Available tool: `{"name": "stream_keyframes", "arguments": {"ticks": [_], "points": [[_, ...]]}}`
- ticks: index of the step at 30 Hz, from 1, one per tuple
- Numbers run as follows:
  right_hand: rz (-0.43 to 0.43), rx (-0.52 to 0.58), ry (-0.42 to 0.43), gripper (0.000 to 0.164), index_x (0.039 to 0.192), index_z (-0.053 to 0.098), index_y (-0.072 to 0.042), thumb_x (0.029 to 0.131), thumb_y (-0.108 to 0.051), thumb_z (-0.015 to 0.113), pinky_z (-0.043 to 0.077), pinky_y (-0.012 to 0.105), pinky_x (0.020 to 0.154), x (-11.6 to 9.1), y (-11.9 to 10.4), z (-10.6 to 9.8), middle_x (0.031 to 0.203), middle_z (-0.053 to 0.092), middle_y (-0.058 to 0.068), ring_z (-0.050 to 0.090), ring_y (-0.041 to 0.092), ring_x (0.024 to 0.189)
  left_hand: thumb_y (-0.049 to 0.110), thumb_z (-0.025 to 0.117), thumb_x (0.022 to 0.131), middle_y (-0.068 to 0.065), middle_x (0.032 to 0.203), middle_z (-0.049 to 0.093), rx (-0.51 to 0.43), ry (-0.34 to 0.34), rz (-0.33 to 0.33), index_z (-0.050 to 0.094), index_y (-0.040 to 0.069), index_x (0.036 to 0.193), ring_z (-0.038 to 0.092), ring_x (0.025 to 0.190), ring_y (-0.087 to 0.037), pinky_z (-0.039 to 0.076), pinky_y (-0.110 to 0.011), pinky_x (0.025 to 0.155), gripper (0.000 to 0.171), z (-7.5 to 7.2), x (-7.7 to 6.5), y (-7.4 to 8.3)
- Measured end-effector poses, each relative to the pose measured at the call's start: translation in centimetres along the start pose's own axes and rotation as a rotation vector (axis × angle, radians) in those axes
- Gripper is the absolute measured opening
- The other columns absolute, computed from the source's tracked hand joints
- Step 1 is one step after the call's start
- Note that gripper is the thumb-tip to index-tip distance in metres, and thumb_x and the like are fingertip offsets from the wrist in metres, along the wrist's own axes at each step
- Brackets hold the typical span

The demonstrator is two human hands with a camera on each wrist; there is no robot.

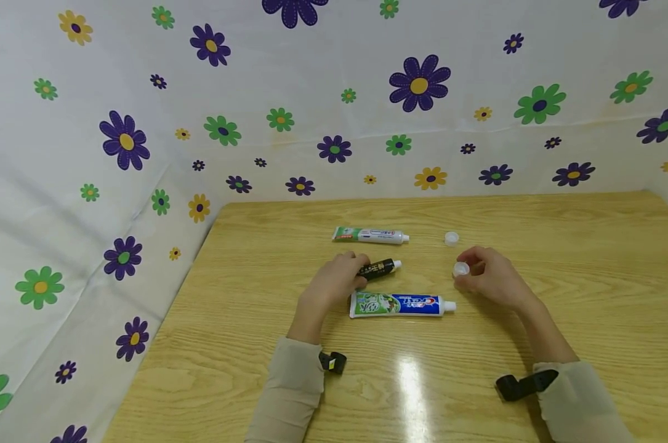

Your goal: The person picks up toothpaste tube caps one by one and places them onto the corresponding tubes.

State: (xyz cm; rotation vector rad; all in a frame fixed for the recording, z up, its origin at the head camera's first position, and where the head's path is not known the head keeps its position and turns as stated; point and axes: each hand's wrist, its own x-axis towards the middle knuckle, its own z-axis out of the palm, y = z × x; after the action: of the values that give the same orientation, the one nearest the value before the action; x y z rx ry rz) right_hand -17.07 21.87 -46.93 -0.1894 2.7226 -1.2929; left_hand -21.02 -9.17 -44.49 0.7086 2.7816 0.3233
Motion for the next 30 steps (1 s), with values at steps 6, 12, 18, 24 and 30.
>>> {"name": "stream_keyframes", "arguments": {"ticks": [6,12,18,24,30], "points": [[0.011,0.03,-0.001,0.039,0.121,0.057,0.002,0.09,-0.015,0.073,0.049,0.033,0.078,-0.2,-0.3,-0.1,0.113,0.061,0.021,0.059,0.033,0.099,0.025,0.058,0.102,-0.012,0.124,0.06,-0.022,0.055,0.037,0.053,0.012,0.138,0.059,0.104,-0.024,0.052,-0.038,0.089,0.039,-0.3,-0.1,-0.1],[0.015,0.046,0.009,0.042,0.126,0.053,0.002,0.094,-0.02,0.07,0.051,0.029,0.07,-0.3,-0.6,-0.1,0.112,0.06,0.023,0.061,0.03,0.093,0.023,0.053,0.104,-0.014,0.128,0.056,-0.039,0.127,0.124,0.048,0.011,0.141,0.059,0.106,-0.024,0.053,-0.039,0.088,0.039,-0.9,-0.5,0.3],[-0.014,0.044,0.014,0.04,0.124,0.053,0.0,0.094,-0.02,0.07,0.05,0.027,0.064,-0.4,-0.9,-0.2,0.106,0.06,0.019,0.06,0.024,0.083,0.024,0.055,0.103,-0.011,0.129,0.056,-0.04,0.156,0.175,0.049,0.013,0.138,0.059,0.104,-0.021,0.054,-0.037,0.086,0.037,-1.6,-0.9,0.9],[-0.091,0.006,-0.014,0.035,0.118,0.058,-0.004,0.092,-0.021,0.073,0.047,0.026,0.067,-0.3,-1.5,-0.2,0.097,0.058,0.012,0.054,0.024,0.083,0.025,0.059,0.101,-0.008,0.12,0.058,-0.015,0.182,0.237,0.055,0.014,0.134,0.057,0.094,-0.018,0.054,-0.034,0.079,0.035,-2.2,-1.0,1.7],[-0.148,0.006,-0.016,0.033,0.117,0.059,-0.005,0.09,-0.017,0.074,0.047,0.027,0.068,-0.5,-2.4,-0.1,0.094,0.057,0.01,0.054,0.025,0.084,0.024,0.062,0.1,-0.008,0.118,0.059,0.003,0.199,0.272,0.057,0.015,0.134,0.059,0.093,-0.019,0.055,-0.035,0.081,0.036,-2.7,-1.3,2.3]]}}
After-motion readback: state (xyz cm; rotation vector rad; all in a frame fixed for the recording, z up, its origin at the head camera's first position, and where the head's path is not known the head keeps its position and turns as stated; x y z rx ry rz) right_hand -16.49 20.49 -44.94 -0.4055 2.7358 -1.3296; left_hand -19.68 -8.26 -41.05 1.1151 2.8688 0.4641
